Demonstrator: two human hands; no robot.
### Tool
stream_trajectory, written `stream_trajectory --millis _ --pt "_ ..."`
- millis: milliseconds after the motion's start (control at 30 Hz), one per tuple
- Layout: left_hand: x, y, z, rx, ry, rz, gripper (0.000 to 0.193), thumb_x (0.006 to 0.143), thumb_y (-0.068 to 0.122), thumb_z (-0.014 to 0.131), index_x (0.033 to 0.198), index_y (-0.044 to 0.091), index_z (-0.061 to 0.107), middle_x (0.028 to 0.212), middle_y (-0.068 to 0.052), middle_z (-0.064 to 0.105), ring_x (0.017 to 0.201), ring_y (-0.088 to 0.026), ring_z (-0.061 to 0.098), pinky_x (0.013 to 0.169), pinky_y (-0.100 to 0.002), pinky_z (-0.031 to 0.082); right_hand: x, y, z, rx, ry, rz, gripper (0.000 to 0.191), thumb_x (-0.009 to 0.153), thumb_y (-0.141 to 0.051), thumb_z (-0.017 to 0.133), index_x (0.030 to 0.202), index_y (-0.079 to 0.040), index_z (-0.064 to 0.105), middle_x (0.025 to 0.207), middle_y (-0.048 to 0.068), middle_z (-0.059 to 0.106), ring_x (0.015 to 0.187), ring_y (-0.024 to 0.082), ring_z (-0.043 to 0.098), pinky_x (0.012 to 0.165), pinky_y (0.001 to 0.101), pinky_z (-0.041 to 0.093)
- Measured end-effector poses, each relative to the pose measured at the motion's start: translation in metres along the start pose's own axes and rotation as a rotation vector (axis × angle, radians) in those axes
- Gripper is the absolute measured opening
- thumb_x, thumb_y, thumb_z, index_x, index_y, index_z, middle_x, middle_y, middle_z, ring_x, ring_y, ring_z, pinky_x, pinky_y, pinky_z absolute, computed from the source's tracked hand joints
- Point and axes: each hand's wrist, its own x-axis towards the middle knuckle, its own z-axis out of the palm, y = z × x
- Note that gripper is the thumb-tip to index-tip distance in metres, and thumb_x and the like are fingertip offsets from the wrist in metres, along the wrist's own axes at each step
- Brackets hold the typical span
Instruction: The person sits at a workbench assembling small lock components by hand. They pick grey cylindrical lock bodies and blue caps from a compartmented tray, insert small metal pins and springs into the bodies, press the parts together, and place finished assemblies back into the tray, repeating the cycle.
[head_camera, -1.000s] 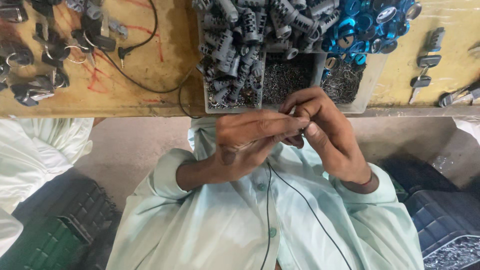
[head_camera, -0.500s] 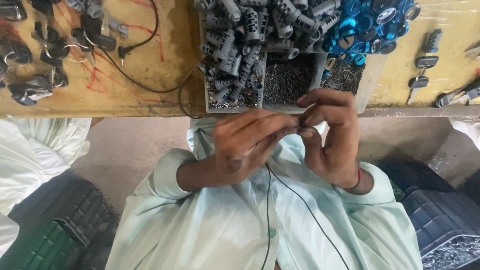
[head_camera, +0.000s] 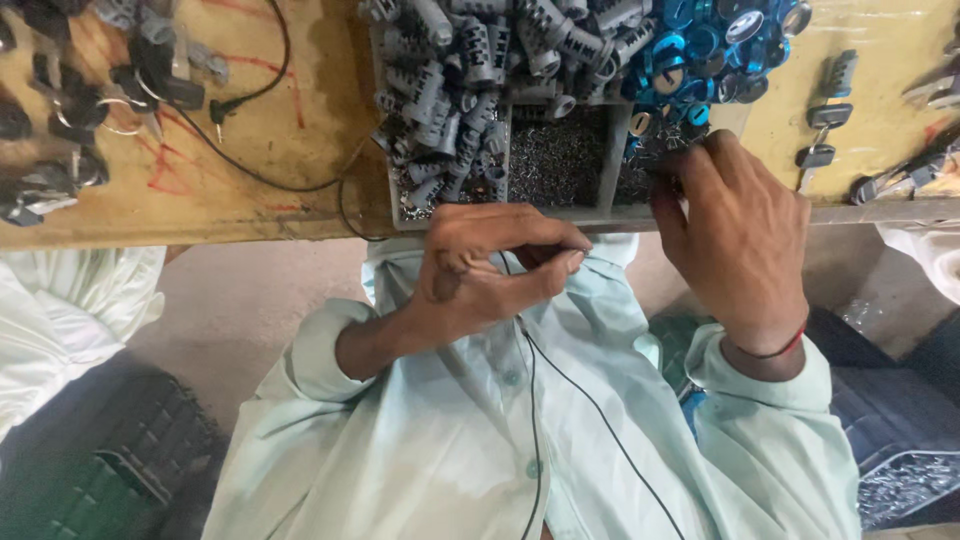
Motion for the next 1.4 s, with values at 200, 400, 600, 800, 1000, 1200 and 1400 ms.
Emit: stream_trajectory --millis 200,400,600,800,1000,1200,1400 --pt "0.001 -0.003 0.006 0.045 0.047 0.002 0.013 0.093 0.001 0.077 0.105 0.004 0.074 0.095 -0.007 0.075 0.078 -0.011 0.073 0.073 -0.025 0.059 -0.006 0.003 0.008 0.082 0.039 0.044 0.015 0.096 -0.013 0.078 0.102 -0.008 0.065 0.096 0.009 0.059 0.086 0.032 0.064 0.07 0.0443 0.047" --pt "0.001 -0.007 0.01 0.094 0.083 0.086 0.014 0.094 0.0 0.077 0.107 0.004 0.072 0.102 -0.007 0.074 0.083 -0.012 0.074 0.075 -0.024 0.061 -0.013 0.007 0.007 0.449 0.094 0.133 0.012 0.102 0.001 0.074 0.1 -0.001 0.062 0.096 0.01 0.062 0.076 0.023 0.068 0.063 0.0314 0.051" --pt "-0.002 -0.009 0.017 0.065 0.085 0.028 0.011 0.098 0.004 0.074 0.108 0.002 0.072 0.104 -0.007 0.074 0.085 -0.011 0.074 0.075 -0.022 0.061 -0.015 -0.016 0.006 1.33 0.201 0.143 0.012 0.096 0.001 0.077 0.1 0.002 0.066 0.099 0.01 0.066 0.073 0.014 0.063 0.062 0.0242 0.051" --pt "-0.006 -0.009 0.013 -0.451 0.071 -0.326 0.018 0.101 0.014 0.069 0.112 -0.001 0.069 0.103 -0.006 0.074 0.09 -0.009 0.073 0.08 -0.025 0.063 -0.026 -0.033 0.029 1.067 0.223 -0.066 0.02 0.092 0.004 0.08 0.104 0.002 0.065 0.106 0.012 0.064 0.089 0.016 0.063 0.077 0.0247 0.052" --pt "-0.009 -0.007 0.003 -0.215 -0.007 -0.178 0.015 0.101 0.013 0.072 0.11 0.001 0.072 0.107 -0.007 0.076 0.095 -0.011 0.076 0.084 -0.025 0.064 -0.036 -0.021 0.032 1.463 0.005 0.079 0.014 0.094 0.004 0.075 0.104 0.003 0.066 0.111 0.013 0.062 0.087 0.014 0.065 0.074 0.0253 0.059" --pt "-0.009 -0.007 0.002 -0.076 0.067 0.06 0.01 0.102 0.008 0.074 0.111 0.004 0.073 0.103 -0.005 0.075 0.089 -0.009 0.075 0.081 -0.021 0.063 -0.027 -0.04 0.041 1.245 0.325 -0.057 0.017 0.094 0.0 0.075 0.105 0.003 0.064 0.109 0.013 0.063 0.088 0.015 0.066 0.068 0.023 0.059" --pt "-0.006 -0.011 -0.006 -0.207 -0.038 -0.079 0.008 0.093 0.006 0.074 0.101 0.006 0.073 0.099 -0.003 0.074 0.086 -0.01 0.072 0.076 -0.025 0.06 -0.007 -0.028 0.033 0.827 0.463 -0.632 0.02 0.082 0.006 0.083 0.097 0.008 0.07 0.089 0.018 0.07 0.077 0.029 0.073 0.07 0.0379 0.063"
